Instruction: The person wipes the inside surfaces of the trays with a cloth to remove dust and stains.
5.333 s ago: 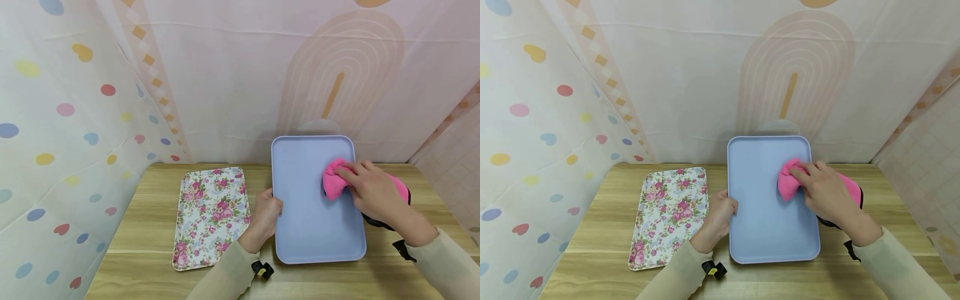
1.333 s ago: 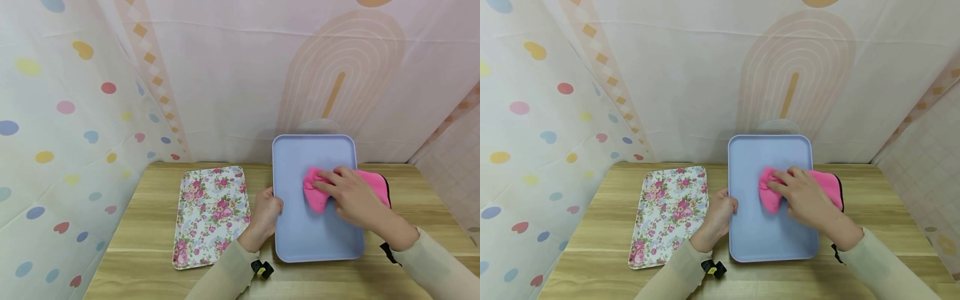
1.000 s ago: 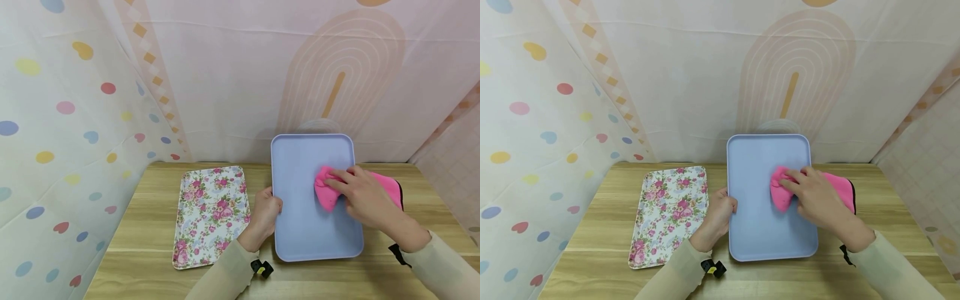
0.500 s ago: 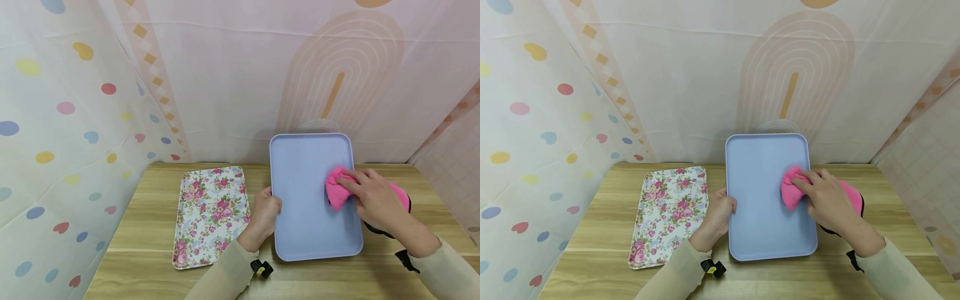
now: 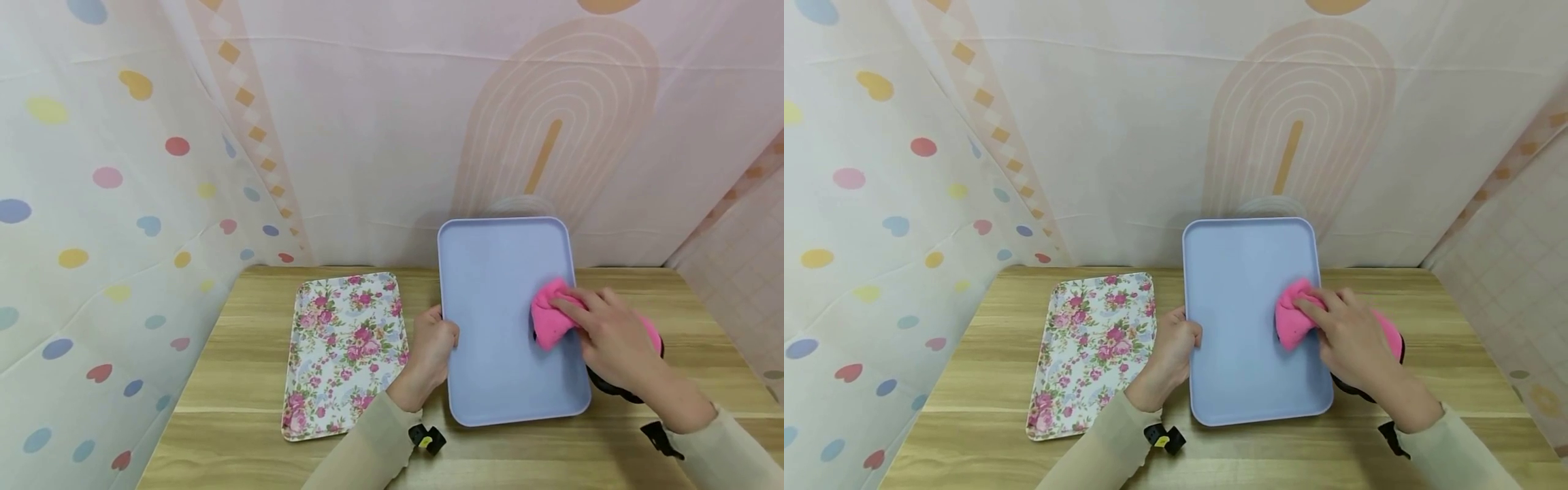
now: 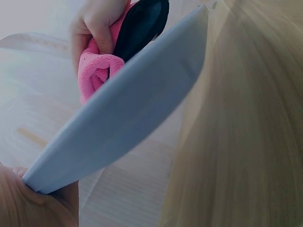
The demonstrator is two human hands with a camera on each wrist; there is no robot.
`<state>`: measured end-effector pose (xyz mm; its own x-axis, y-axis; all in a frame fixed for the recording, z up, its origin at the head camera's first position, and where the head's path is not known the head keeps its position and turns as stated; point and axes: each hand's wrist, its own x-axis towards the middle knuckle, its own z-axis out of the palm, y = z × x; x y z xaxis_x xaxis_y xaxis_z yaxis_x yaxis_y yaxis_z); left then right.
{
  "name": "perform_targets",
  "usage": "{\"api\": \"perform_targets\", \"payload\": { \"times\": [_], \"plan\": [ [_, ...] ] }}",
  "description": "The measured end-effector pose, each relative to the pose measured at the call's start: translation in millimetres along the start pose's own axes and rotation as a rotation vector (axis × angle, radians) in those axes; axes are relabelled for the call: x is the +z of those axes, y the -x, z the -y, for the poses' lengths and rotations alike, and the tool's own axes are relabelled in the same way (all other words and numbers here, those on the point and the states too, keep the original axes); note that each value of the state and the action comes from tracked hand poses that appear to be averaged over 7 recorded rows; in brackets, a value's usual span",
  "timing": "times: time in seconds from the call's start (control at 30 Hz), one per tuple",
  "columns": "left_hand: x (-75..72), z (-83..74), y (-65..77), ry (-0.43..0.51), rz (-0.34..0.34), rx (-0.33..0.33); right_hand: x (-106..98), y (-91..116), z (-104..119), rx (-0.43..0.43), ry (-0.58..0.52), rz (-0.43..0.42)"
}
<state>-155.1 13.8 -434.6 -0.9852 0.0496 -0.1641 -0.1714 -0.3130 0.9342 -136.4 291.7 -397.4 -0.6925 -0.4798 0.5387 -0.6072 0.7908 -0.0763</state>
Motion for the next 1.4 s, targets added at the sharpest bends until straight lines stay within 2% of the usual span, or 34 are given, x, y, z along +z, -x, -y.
{"api": "perform_targets", "payload": {
  "times": [0.33,1.0,1.4],
  "plan": [
    [-0.9,0.4,-0.7,0.0,0.004,0.009,7.5,-1.3,8.4,-0.022,-0.029,-0.001],
    [1.1,0.0,-0.9,0.016,0.01,0.013,18.8,-23.4,35.1,-0.099,-0.062,0.014],
    [1.8,-0.7,-1.3,0.024,-0.008,0.016,29.0,-39.6,51.3,-0.174,-0.062,-0.013]
  ]
}}
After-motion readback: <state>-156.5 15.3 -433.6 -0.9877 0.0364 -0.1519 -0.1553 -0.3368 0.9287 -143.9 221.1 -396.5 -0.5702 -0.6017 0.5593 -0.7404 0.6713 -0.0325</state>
